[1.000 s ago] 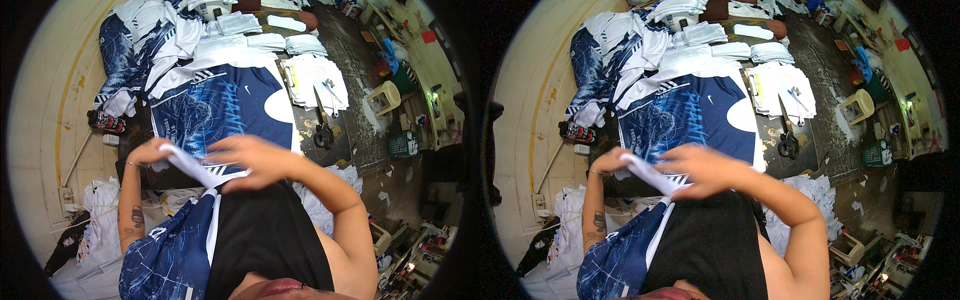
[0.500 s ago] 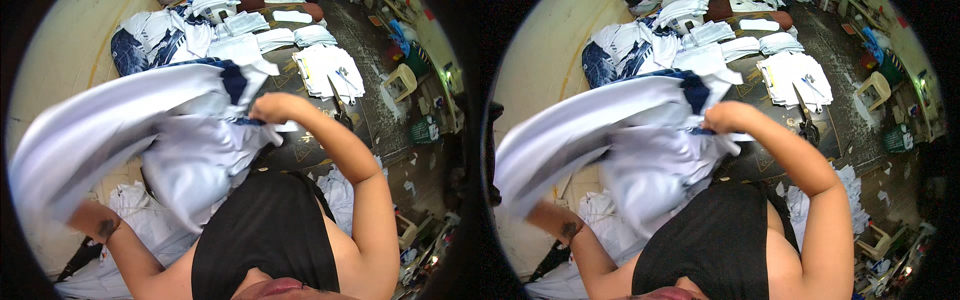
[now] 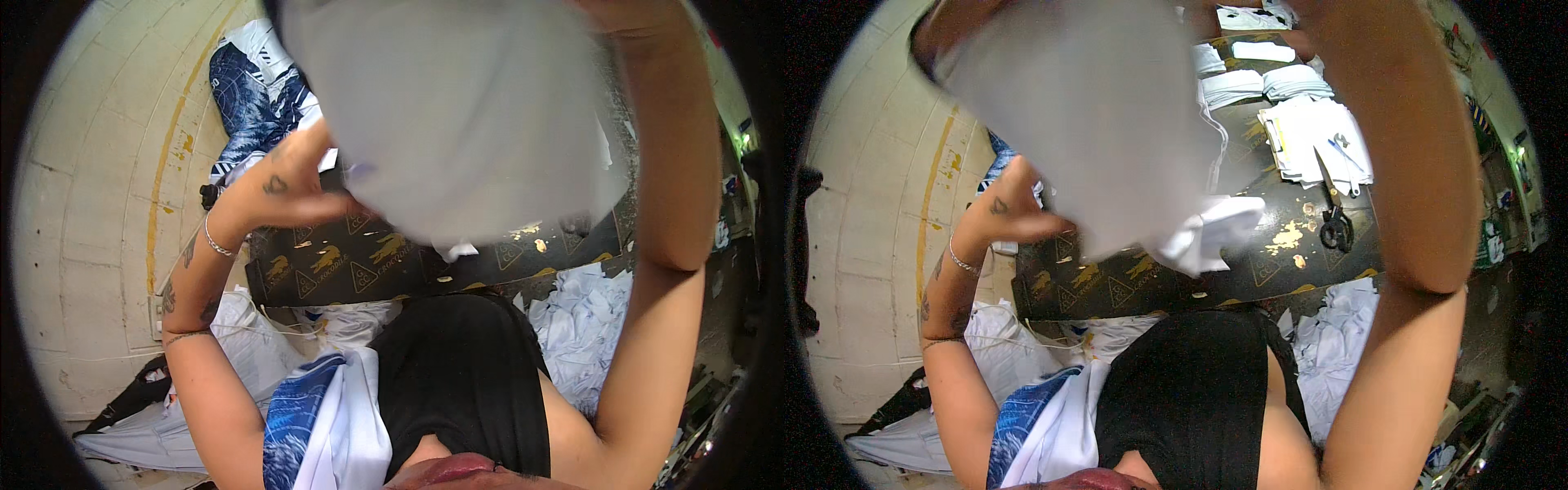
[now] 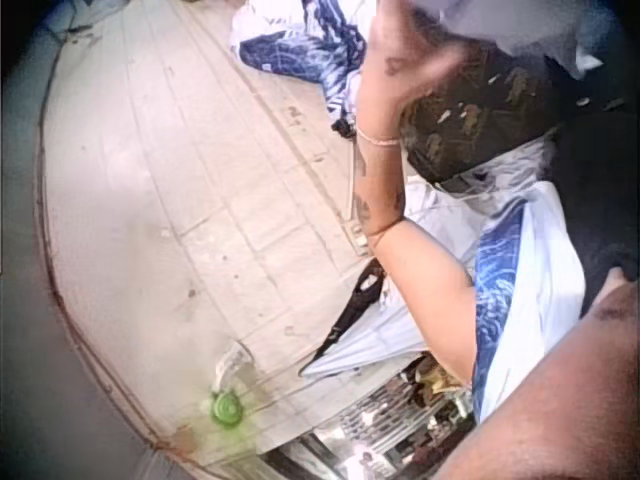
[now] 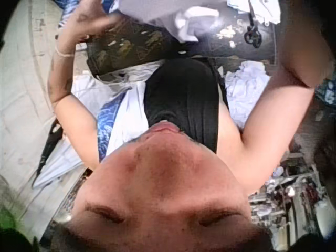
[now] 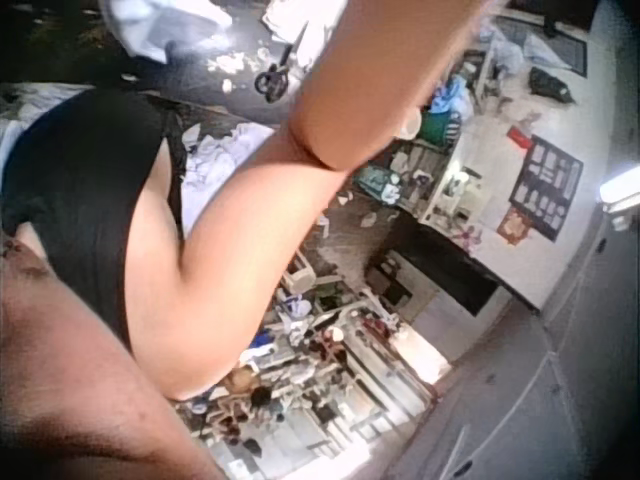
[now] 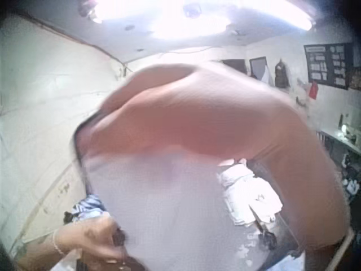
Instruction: The person uses shears to cut a large white sheet of fabric on a worktable, then places a blue and white patterned jersey on top and cuts along its edges. The person repeatedly folds and cuts the white fabric, stacking the cut pieces on the table.
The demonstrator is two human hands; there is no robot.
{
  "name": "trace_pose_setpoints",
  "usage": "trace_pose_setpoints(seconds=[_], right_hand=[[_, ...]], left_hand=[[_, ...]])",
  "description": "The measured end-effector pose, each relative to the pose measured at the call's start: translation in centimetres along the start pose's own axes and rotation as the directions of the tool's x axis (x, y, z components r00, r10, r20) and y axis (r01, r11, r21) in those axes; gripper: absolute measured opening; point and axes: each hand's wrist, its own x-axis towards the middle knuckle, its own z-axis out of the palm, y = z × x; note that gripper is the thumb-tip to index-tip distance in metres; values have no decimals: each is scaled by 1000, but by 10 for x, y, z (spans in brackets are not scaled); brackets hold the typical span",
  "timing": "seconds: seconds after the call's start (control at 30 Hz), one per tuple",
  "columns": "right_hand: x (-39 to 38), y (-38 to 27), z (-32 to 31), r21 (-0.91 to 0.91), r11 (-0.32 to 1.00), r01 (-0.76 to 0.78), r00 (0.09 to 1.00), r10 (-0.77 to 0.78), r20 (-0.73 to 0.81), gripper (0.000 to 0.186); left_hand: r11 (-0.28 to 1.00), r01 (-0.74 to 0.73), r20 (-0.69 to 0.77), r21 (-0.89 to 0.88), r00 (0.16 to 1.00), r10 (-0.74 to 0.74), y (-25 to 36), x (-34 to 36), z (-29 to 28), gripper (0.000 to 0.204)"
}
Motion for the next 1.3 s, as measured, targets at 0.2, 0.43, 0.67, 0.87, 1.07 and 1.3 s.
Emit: trace_pose_setpoints(seconds=[0.2,0.43,0.67,0.87,1.07,1.3], right_hand=[[-9,28,-19,-898,342,-275,943,278,-182,60],[-37,70,-96,-926,86,-367,789,-499,-359,18],[-252,256,122,-756,523,-394,905,363,-221,32],[-315,330,207,-348,486,-802,381,864,328,37],[-304,380,97,849,518,-107,705,642,-303,66],[-329,382,114,536,598,-596,415,801,-432,25]], left_hand=[[903,237,-470,358,881,-45,-94,-58,-50,23],[670,489,-815,558,477,329,-101,-112,-100,35],[717,671,-448,186,708,-546,-152,-169,232,38],[515,829,489,-220,550,-677,-159,-202,318,90],[311,-228,-382,-923,437,-814,-218,-202,278,84],[343,721,47,-602,461,-886,-194,-195,372,33]])
